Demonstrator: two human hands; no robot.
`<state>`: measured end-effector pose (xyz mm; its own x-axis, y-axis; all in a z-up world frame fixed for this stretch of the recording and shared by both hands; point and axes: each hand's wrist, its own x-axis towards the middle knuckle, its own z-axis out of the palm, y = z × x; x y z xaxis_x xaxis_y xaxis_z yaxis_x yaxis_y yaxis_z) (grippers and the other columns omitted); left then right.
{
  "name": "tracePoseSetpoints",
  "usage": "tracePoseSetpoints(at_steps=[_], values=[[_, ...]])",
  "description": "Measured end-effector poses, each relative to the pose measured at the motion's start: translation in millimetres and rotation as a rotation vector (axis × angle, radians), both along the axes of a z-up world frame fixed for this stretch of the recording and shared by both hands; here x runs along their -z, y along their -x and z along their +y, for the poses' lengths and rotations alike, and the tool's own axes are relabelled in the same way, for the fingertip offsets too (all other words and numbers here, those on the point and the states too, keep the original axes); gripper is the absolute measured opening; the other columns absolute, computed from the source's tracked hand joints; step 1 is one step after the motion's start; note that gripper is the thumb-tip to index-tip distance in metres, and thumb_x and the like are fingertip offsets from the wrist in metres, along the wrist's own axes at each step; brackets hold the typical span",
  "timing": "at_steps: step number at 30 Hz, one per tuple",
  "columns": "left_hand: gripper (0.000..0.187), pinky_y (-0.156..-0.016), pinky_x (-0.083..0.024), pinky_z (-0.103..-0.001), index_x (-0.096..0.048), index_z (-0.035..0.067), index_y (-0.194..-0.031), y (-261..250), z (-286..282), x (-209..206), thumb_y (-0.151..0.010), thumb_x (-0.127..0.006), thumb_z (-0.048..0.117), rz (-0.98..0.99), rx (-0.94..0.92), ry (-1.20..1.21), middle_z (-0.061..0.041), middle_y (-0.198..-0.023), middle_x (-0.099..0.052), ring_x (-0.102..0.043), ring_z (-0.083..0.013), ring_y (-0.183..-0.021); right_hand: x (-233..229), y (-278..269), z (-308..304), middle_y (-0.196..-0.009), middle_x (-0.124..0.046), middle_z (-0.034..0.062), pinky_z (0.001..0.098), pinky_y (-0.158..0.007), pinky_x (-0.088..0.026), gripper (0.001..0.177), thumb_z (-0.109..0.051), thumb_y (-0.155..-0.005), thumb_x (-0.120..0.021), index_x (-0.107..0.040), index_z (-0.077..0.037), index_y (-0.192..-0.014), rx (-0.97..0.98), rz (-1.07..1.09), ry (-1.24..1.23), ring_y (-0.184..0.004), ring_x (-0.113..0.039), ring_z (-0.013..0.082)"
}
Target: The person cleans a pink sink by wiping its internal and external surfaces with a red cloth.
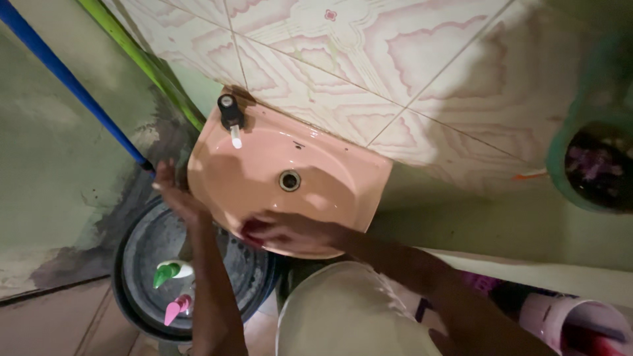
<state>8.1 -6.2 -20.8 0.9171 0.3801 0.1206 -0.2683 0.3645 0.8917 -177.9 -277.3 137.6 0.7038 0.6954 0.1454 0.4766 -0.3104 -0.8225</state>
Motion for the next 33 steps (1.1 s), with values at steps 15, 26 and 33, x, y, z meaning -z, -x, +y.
tracePoseSetpoints(at_steps=[15,26,33], values=[[0.047,-0.117,-0.039,-0.042,-0.05,-0.001,-0.146,23.6,-22.3,-47.0,-0.114,-0.046,0.033,-0.017,-0.019,-0.455,-0.017,-0.142,-0.059,-0.054,-0.0278,-0.134,86.8,-69.7,-122.5,-0.164,-0.043,0.0181,0.044,-0.121,-0.039,0.051,0.001,-0.09,-0.062,-0.063,-0.005,-0.14,0.497,-0.64,0.512,-0.157,-0.03,0.0375],[0.039,-0.11,-0.044,-0.04,-0.054,-0.003,-0.138,27.4,-34.3,-62.3,-0.113,-0.057,0.026,-0.079,0.001,-0.618,-0.015,-0.134,-0.058,-0.056,-0.0278,-0.124,27.7,-184.8,-38.3,-0.145,-0.046,0.0205,0.0534,-0.106,-0.038,0.044,-0.008,-0.072,-0.07,-0.065,-0.006,-0.116,0.318,-0.685,0.524,-0.138,-0.037,0.042],[0.035,-0.106,-0.047,-0.04,-0.061,-0.004,-0.13,28.2,-30.4,-67.3,-0.113,-0.059,0.027,-0.124,0.035,-0.654,-0.018,-0.127,-0.061,-0.058,-0.0291,-0.118,-16.1,-59.8,-141.5,-0.132,-0.061,0.0038,0.0442,-0.118,-0.041,0.012,-0.01,-0.084,-0.066,-0.068,-0.015,-0.094,0.185,-0.327,0.729,-0.137,-0.049,0.028]])
